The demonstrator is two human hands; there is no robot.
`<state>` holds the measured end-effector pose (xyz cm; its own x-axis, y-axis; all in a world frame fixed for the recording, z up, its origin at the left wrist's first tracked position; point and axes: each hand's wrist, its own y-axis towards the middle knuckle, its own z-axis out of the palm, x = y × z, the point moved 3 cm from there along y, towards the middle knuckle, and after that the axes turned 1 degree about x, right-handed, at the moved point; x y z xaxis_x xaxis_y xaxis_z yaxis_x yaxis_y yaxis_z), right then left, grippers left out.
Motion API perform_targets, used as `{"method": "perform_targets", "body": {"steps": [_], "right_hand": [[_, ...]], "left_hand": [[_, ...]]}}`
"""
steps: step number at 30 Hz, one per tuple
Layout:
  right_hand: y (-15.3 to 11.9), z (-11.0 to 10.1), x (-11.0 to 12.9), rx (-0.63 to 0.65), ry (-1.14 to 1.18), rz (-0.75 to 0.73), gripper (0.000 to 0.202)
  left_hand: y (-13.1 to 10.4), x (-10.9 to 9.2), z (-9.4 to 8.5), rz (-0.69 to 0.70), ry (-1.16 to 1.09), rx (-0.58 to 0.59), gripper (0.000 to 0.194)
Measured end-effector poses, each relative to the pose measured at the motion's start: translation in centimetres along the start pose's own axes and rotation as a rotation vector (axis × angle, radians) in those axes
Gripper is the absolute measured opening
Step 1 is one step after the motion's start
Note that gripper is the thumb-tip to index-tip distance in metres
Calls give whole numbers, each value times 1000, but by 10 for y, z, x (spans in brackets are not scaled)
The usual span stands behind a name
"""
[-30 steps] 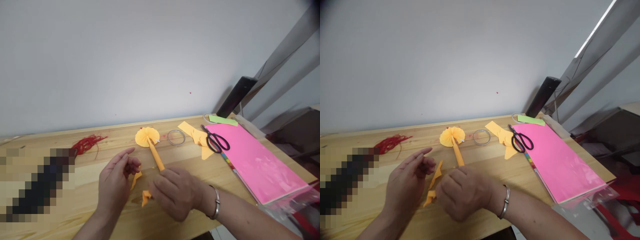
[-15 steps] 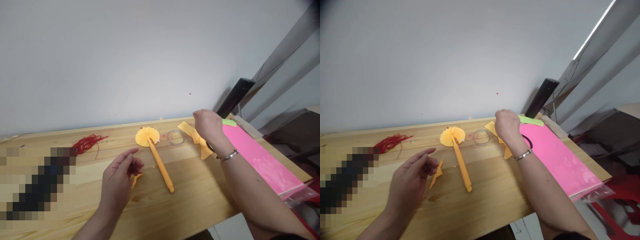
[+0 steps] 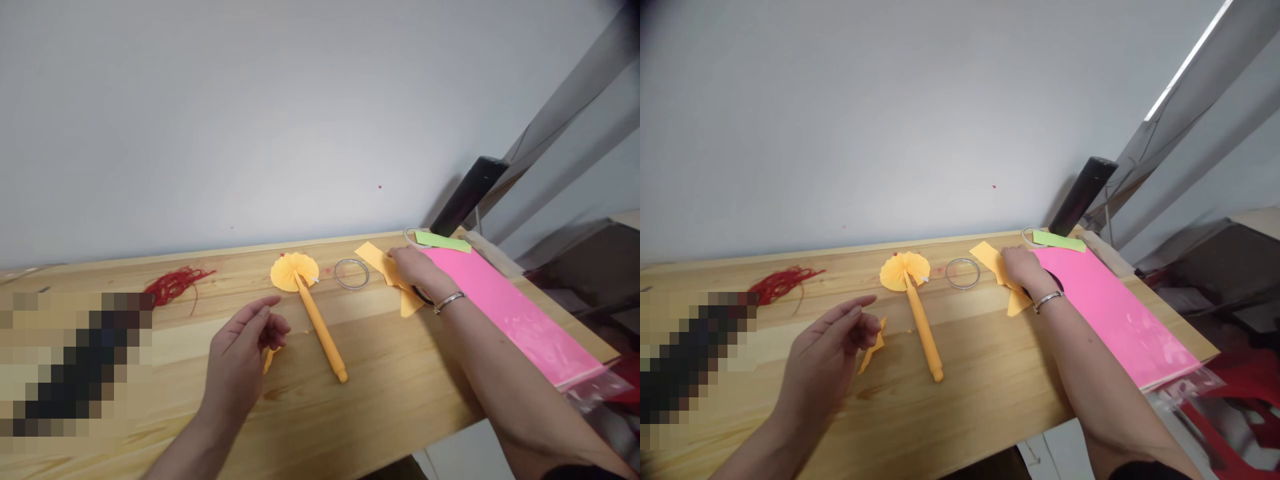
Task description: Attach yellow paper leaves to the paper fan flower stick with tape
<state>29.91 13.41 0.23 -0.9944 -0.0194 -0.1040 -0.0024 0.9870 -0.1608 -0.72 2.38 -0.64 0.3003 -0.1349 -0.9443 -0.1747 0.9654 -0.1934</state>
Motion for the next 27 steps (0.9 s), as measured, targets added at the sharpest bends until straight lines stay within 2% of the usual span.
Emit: {"method": "perform_targets", "body": {"steps": [5,10,14,18,22,27], "right_hand": [[-4,-8,-5,-89,30,44,26],[-3,-23,-8,-173,57,32,27],[4,-15,-8,-103,72,-11,25],[6,0,-8,-46,86,-33,20],[4,3,-10,-65,92,-23,19],[1,-6,-11,-134,98,5,17]], "left_hand": [[-1,0,0,-3,2,4,26],[-1,1,1,-18,1,14,26],[0,-1,1,-12,-7,0,26],[5,-8,-6,63,-66,-77,24],[13,-14,-14,132,-154,-143,21],[14,-12,-12,107,-174,-135,20]]}}
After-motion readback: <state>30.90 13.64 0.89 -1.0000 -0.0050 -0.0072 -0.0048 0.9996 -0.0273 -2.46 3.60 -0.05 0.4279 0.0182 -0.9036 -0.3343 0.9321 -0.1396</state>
